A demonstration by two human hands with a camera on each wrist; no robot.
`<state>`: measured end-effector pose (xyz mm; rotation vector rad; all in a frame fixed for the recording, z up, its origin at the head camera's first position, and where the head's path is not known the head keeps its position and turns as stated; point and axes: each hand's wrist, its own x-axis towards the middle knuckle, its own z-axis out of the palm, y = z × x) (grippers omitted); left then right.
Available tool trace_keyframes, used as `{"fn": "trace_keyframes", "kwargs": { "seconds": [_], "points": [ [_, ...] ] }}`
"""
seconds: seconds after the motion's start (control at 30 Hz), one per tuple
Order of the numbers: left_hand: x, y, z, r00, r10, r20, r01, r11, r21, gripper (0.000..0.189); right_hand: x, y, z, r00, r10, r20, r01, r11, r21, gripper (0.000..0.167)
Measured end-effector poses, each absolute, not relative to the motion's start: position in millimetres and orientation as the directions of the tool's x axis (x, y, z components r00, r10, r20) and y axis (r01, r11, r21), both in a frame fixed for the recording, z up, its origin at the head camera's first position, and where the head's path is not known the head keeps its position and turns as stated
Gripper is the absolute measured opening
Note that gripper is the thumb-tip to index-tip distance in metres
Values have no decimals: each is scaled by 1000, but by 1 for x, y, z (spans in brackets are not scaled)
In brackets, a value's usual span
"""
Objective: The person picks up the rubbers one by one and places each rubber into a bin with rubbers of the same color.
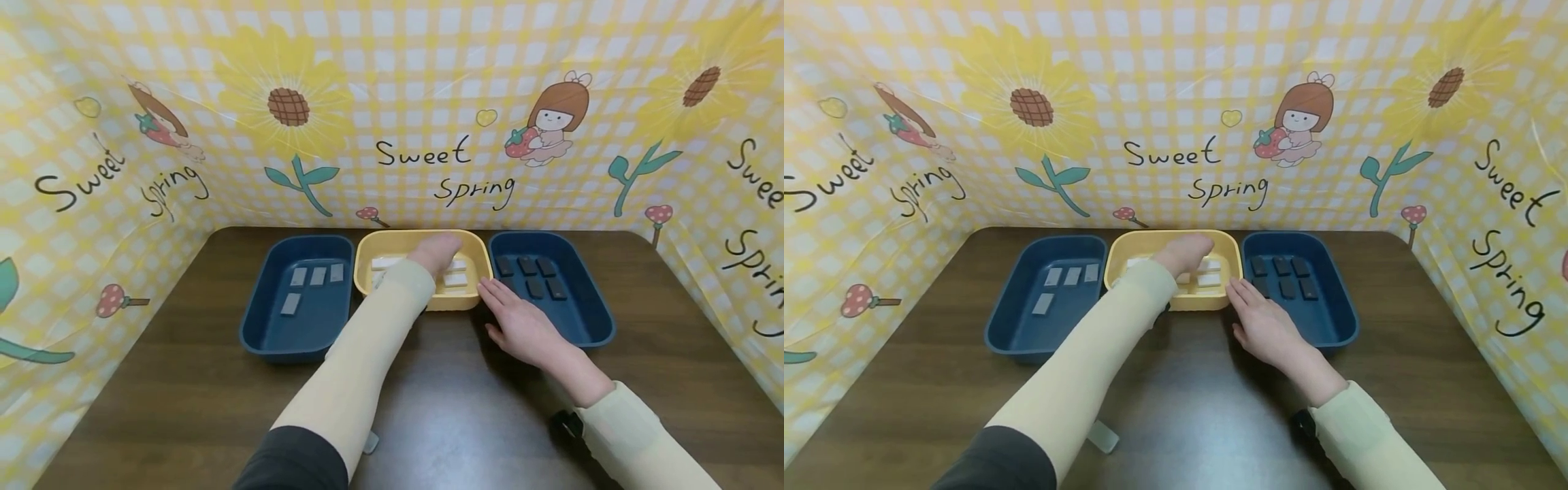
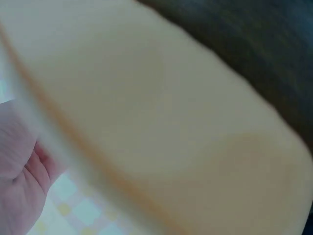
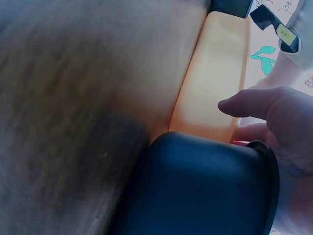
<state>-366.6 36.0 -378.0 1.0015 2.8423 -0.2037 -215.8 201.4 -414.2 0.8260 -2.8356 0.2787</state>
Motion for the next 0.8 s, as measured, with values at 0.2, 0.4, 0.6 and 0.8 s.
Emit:
{"fn": "trace_keyframes", "kwargs": {
  "seconds": [0.2,0.4,0.6,0.8],
  "points": [
    [-363,31,-360,-738,660,-140,674,714,-189,21,-215,202,-413,-832,-506,226,-540,833,-119,67],
    [-339,8,-344,-654,747,-115,750,622,-225,13,-214,200,-411,-837,-503,216,-534,836,-124,66],
    [-310,-35,-326,-635,772,-39,762,617,-195,11,-214,198,-411,-838,-502,213,-531,840,-112,67],
    [-285,-76,-315,-640,766,57,749,639,-175,19,-213,197,-411,-833,-507,222,-536,838,-97,66]
  ]
}}
